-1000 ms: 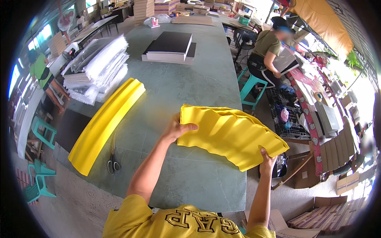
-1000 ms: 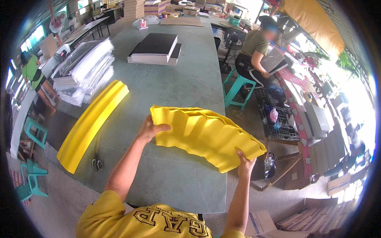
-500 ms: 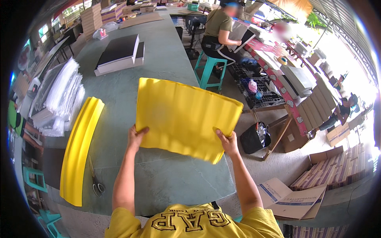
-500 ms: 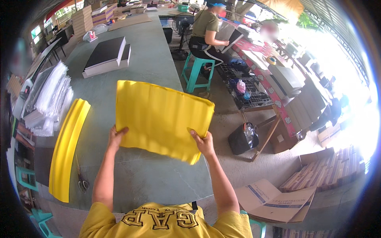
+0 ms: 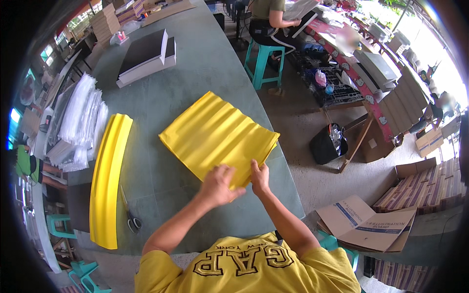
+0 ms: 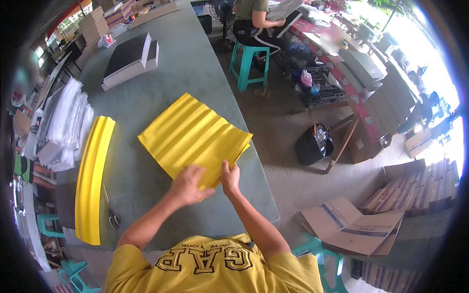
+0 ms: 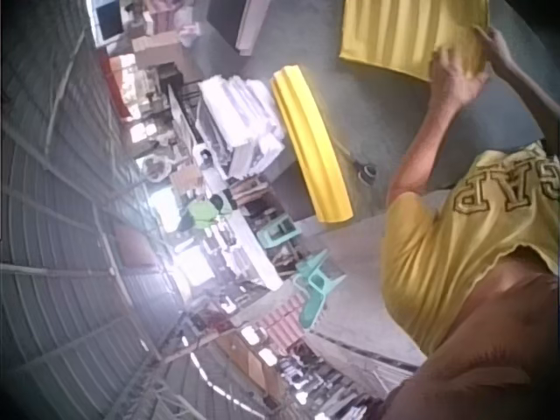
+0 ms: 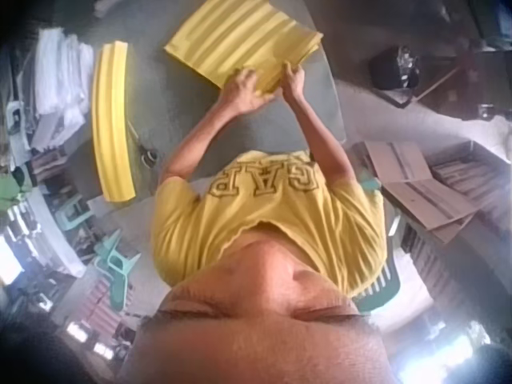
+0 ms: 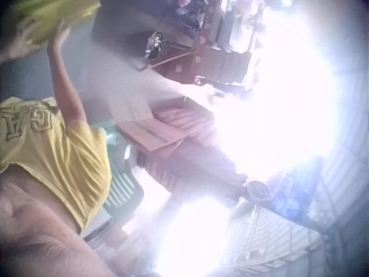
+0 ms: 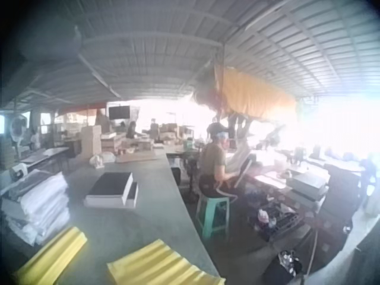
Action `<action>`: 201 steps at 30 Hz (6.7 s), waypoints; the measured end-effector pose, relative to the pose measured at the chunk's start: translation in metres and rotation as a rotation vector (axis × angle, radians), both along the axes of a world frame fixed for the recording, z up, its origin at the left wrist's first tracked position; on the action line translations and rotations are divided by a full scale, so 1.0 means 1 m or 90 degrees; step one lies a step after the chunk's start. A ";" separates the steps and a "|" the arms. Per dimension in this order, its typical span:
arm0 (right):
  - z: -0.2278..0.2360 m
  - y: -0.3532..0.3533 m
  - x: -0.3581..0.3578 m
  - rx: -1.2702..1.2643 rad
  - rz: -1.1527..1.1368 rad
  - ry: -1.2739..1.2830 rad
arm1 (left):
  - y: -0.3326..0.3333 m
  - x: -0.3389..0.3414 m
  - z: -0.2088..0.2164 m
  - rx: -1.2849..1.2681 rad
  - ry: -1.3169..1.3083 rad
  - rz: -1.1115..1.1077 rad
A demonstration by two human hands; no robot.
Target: The person cuts a large yellow sheet of paper using scissors and then rolls it into a tube.
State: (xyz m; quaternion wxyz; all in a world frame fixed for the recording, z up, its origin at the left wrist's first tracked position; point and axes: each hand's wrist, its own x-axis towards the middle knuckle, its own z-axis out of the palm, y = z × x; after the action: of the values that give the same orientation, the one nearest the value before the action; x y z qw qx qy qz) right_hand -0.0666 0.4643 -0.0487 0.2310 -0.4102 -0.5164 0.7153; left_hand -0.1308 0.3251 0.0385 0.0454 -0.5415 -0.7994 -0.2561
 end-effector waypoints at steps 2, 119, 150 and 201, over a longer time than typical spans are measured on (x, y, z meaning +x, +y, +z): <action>-0.001 -0.010 0.002 -0.001 0.002 -0.016 | -0.004 0.026 -0.010 -0.085 0.074 0.008; 0.028 0.003 -0.064 0.912 0.696 0.008 | -0.067 -0.064 -0.055 -0.139 -0.064 0.130; 0.083 -0.007 -0.059 0.354 0.408 0.249 | -0.011 -0.030 0.083 0.307 0.272 0.238; 0.150 0.105 0.094 0.601 0.267 0.002 | 0.031 0.014 0.018 -0.097 -0.537 -0.224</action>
State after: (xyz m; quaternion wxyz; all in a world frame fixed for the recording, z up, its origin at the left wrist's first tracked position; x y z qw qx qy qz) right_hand 0.0273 0.5690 0.1015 0.2433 -0.1475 -0.8539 0.4358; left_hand -0.1173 0.3564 0.0563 -0.3682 -0.5193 -0.6602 -0.3985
